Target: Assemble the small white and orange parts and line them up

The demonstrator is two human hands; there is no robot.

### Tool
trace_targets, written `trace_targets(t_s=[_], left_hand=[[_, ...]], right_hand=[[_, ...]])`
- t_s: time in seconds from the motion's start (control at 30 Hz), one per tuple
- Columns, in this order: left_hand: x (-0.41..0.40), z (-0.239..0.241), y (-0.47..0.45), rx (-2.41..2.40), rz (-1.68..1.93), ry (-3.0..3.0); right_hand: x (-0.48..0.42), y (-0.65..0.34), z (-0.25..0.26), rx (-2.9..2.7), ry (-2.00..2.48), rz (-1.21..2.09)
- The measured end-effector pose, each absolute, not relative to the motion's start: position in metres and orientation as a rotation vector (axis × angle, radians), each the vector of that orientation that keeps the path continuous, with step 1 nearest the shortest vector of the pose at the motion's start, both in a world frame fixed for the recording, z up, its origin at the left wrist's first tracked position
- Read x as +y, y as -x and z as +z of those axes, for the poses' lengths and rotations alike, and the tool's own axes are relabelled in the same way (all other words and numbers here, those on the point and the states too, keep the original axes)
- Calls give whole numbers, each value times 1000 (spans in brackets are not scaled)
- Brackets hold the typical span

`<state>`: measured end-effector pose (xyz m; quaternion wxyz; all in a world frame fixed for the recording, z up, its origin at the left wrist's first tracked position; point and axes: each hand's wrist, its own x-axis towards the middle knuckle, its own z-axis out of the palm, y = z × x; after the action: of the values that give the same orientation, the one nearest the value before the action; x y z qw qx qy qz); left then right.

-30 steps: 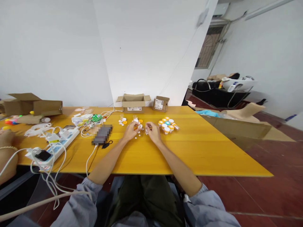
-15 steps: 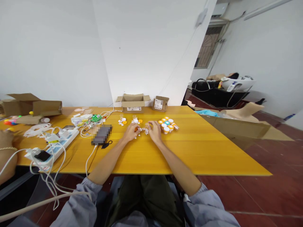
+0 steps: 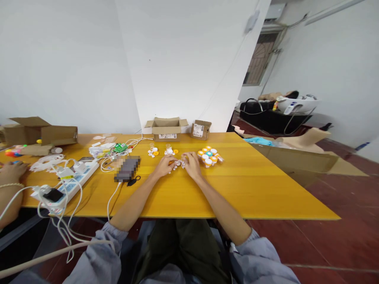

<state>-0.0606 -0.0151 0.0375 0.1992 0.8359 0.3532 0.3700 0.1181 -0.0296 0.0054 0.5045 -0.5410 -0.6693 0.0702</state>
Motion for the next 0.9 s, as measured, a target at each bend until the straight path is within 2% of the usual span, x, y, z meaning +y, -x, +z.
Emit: trace_targets(t_s=[0.43,0.63,0.9], left_hand=[[-12,35,60,982,1012,-2318],[-11,32,62,991,1024,-2313],[-25,31,58,861,858,-2323]], right_hand=[[-28,-116,1,-1760,1379,71],[-19,-130,1,-1689,1431,29],[-15,-141,3,-1547,1437,16]])
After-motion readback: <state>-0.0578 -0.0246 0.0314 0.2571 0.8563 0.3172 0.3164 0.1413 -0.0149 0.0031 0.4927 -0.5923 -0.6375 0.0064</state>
